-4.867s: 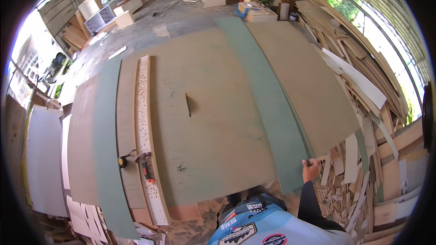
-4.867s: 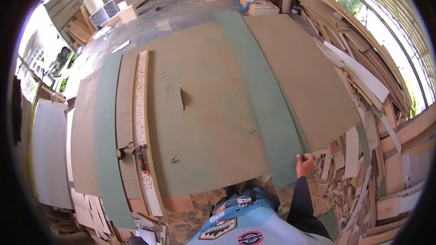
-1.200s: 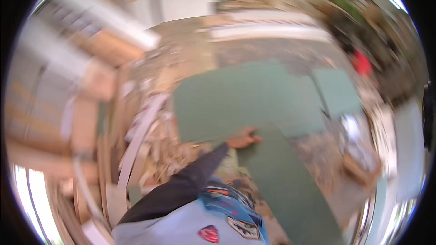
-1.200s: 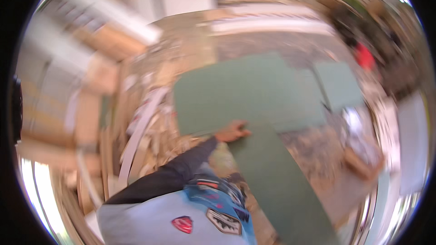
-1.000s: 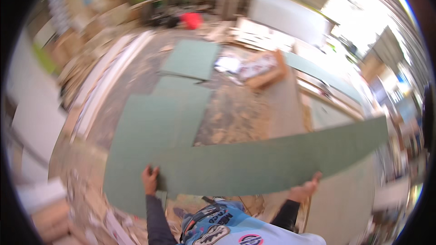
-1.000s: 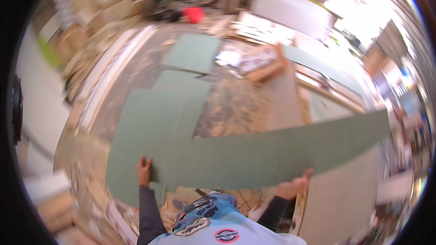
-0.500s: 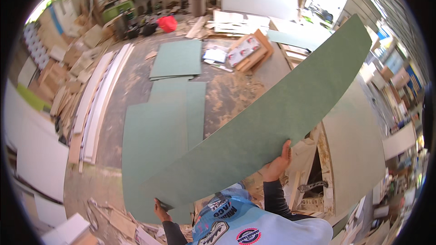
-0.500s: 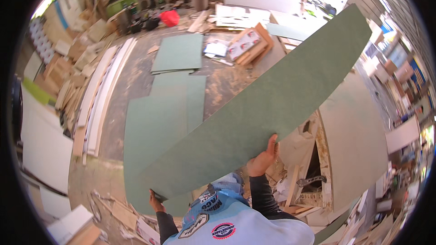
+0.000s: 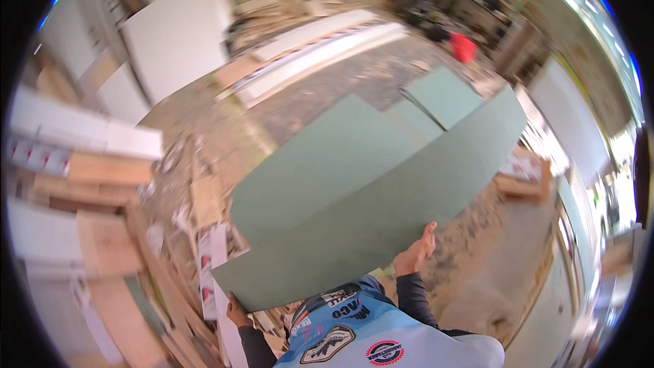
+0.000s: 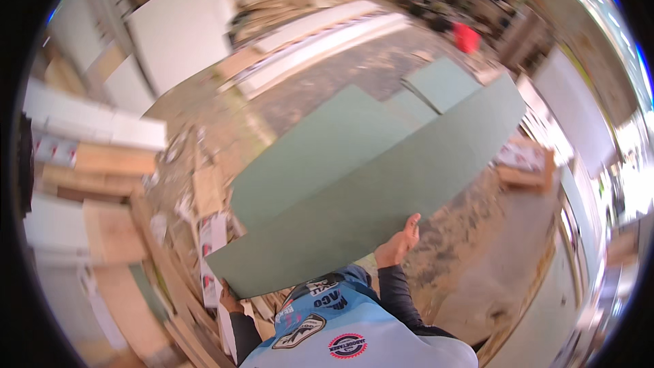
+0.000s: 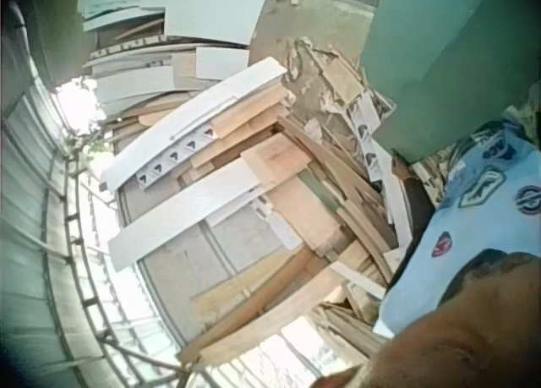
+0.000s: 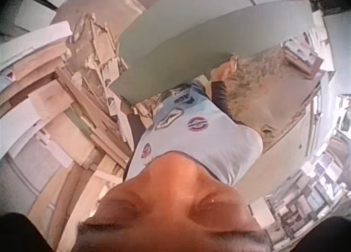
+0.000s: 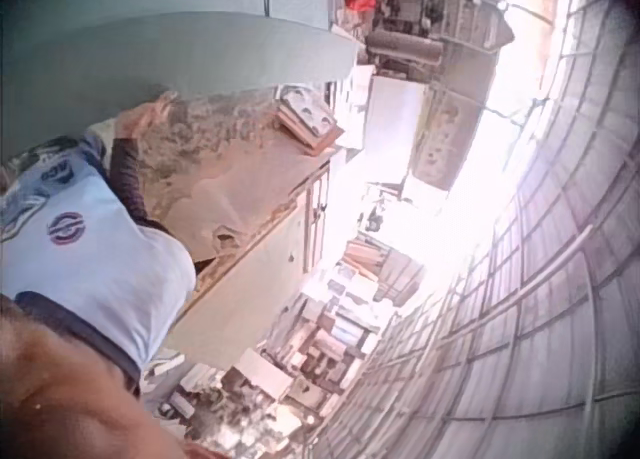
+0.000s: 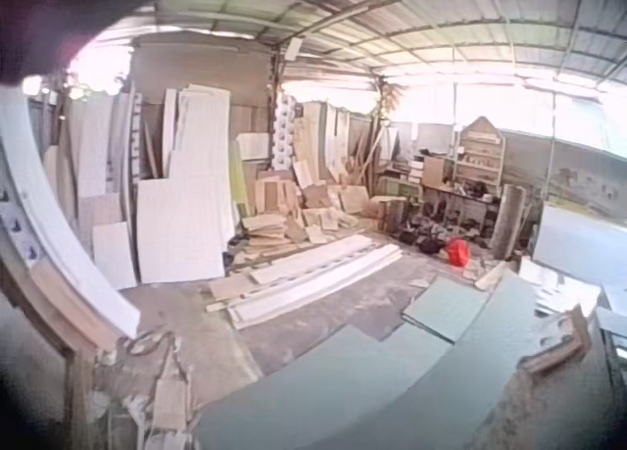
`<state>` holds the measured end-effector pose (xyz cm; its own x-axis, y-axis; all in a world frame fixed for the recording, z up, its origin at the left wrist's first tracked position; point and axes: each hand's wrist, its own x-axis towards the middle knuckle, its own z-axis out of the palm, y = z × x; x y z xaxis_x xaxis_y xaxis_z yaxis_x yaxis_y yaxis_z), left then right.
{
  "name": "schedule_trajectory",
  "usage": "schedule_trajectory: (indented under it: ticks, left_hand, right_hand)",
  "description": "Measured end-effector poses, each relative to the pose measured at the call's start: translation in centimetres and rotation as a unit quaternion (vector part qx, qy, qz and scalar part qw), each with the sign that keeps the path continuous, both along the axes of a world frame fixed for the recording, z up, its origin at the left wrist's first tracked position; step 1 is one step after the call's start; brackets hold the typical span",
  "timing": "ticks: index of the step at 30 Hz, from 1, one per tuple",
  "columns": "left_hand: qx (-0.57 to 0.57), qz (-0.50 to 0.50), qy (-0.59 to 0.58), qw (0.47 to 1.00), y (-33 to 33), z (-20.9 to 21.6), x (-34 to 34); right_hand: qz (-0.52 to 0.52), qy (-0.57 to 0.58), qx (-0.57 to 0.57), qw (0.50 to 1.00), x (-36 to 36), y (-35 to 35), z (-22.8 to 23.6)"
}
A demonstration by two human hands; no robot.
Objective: The person uses a tape measure to mark wood panels, hammers nails into a guide board, and sorts through several green wood panels on the workshop floor.
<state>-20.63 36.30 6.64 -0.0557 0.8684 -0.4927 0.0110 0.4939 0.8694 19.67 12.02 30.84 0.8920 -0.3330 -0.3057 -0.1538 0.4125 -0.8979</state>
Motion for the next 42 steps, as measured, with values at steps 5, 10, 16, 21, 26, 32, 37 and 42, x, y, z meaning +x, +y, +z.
schedule_trajectory:
  ticks: [5, 10, 16, 21, 26, 32, 37, 42]
  left_hand:
    - [0.037, 0.102, 0.072, 0.991, 1.4, 0.5, -4.3]
    - [0.086, 0.252, 0.166, 0.949, 6.4, 3.2, -4.7]
    - [0.165, 0.494, 0.128, 0.844, 16.5, 11.8, -3.0]
    - [0.233, 0.474, -0.232, 0.816, 21.8, 20.9, 0.9]
    - [0.249, 0.466, -0.307, 0.792, 25.3, 24.8, 8.9]
    - [0.337, 0.464, -0.281, 0.770, 28.3, 27.8, 7.7]
    - [0.428, 0.508, -0.174, 0.727, 32.9, 33.4, 4.1]
    - [0.480, 0.548, -0.041, 0.684, 40.2, 41.8, -1.9]
  right_hand:
    - [0.158, 0.017, 0.030, 0.987, 2.8, 8.0, -5.8]
    - [0.219, 0.057, -0.005, 0.974, 4.2, 22.0, -5.7]
    - [0.345, 0.139, 0.127, 0.920, 5.9, 38.7, -6.5]
    - [0.450, 0.185, 0.163, 0.858, 5.0, 51.3, -9.4]
    - [0.544, 0.269, 0.273, 0.746, -0.8, 60.5, -12.7]
    - [0.588, 0.410, 0.355, 0.600, -9.0, 66.0, -13.8]
    - [0.694, 0.454, 0.280, 0.484, -16.6, 69.7, -14.8]
    - [0.856, 0.395, 0.304, 0.140, -20.9, 75.6, -11.6]
